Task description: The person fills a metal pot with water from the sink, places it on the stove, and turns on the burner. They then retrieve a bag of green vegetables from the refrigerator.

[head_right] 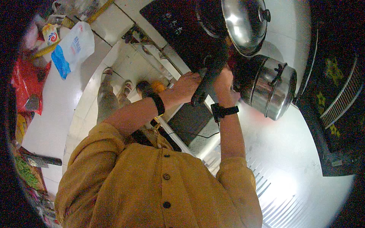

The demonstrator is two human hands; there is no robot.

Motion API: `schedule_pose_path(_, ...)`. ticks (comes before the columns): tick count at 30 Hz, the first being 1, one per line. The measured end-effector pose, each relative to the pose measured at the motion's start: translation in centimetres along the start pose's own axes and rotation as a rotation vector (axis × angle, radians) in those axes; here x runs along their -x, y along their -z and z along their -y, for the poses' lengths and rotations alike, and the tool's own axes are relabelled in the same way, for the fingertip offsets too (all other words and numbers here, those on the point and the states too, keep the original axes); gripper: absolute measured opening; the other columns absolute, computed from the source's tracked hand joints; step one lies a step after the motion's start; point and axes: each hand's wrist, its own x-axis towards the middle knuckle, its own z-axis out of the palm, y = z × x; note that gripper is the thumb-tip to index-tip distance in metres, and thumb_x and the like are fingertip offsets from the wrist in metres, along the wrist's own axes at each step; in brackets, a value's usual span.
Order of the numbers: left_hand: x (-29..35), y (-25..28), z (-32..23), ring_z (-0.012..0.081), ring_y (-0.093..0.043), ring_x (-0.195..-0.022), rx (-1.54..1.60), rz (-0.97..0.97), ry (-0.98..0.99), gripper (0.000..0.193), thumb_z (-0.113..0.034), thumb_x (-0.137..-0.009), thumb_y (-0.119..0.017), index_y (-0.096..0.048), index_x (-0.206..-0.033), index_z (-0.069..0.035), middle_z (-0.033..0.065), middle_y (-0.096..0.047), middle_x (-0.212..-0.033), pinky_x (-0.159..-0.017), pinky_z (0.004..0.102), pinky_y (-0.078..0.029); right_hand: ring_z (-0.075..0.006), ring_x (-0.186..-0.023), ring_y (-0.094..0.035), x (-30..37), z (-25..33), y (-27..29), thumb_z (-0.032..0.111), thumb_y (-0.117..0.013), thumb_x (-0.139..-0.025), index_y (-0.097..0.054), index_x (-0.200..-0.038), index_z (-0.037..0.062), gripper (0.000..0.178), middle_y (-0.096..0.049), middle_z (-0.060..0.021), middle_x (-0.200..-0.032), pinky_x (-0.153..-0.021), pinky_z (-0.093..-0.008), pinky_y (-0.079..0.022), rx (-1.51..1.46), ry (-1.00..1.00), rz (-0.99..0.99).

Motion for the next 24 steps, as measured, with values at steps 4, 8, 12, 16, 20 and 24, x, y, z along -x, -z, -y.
schedule_pose_path(4,0.0,-0.1,0.0,0.0276,-0.059,-0.100,0.014,0.025,-0.001,0.028,-0.027,-0.071,-0.064,-0.065,-0.092,-0.008,0.0077,-0.064,-0.098,-0.090,0.0413,-0.046,-0.0282,-0.100,-0.057,0.3,-0.2,-0.2,0.010,-0.055,-0.093,-0.053,-0.118,-0.0010,0.027,-0.058,-0.0117,-0.118,-0.088,-0.0360,-0.046,-0.195,0.125,-0.078)
schedule_pose_path(8,0.0,0.3,-0.5,0.0229,-0.057,-0.099,0.037,0.005,0.049,0.011,-0.009,-0.071,-0.063,-0.067,-0.081,-0.006,0.0065,-0.063,-0.092,-0.088,0.0359,-0.045,-0.0324,-0.098,-0.057,1.8,2.1,2.0,0.004,-0.055,-0.092,-0.053,-0.117,-0.0013,0.026,-0.059,-0.0150,-0.113,-0.087,-0.0392,-0.046,0.037,0.220,-0.162)
schedule_pose_path(12,0.1,0.6,-0.6,0.0222,-0.057,-0.097,-0.008,-0.001,0.046,0.012,-0.007,-0.069,-0.063,-0.068,-0.080,-0.007,0.0050,-0.063,-0.091,-0.087,0.0347,-0.046,-0.0360,-0.095,-0.058,2.2,4.4,3.6,-0.001,-0.057,-0.088,-0.054,-0.113,-0.0019,0.026,-0.060,-0.0199,-0.105,-0.082,-0.0413,-0.047,-0.096,0.270,-0.172)
schedule_pose_path(16,0.3,0.3,-0.7,0.0215,-0.057,-0.096,-0.005,-0.020,0.063,0.012,-0.008,-0.069,-0.063,-0.068,-0.080,-0.007,0.0039,-0.063,-0.090,-0.086,0.0332,-0.045,-0.0355,-0.091,-0.062,1.9,4.8,3.7,0.001,-0.058,-0.085,-0.059,-0.108,0.0000,0.023,-0.064,-0.0186,-0.100,-0.078,-0.0382,-0.048,-0.103,0.321,-0.220)
schedule_pose_path(20,0.4,0.0,-0.7,0.0205,-0.057,-0.095,-0.009,-0.022,0.062,0.012,-0.008,-0.070,-0.063,-0.068,-0.081,-0.007,0.0038,-0.063,-0.088,-0.085,0.0325,-0.044,-0.0344,-0.088,-0.063,1.9,4.9,3.6,0.000,-0.058,-0.084,-0.060,-0.107,0.0004,0.023,-0.064,-0.0186,-0.099,-0.075,-0.0359,-0.049,-0.063,0.411,-0.291)
schedule_pose_path(24,0.6,-0.2,-0.7,0.0205,-0.057,-0.094,0.005,-0.074,0.073,0.012,-0.009,-0.071,-0.063,-0.069,-0.081,-0.007,0.0038,-0.064,-0.087,-0.084,0.0328,-0.044,-0.0359,-0.085,-0.062,2.0,5.6,4.0,-0.007,-0.059,-0.082,-0.060,-0.105,-0.0019,0.024,-0.063,-0.0212,-0.094,-0.072,-0.0363,-0.049,-0.153,0.525,-0.314)
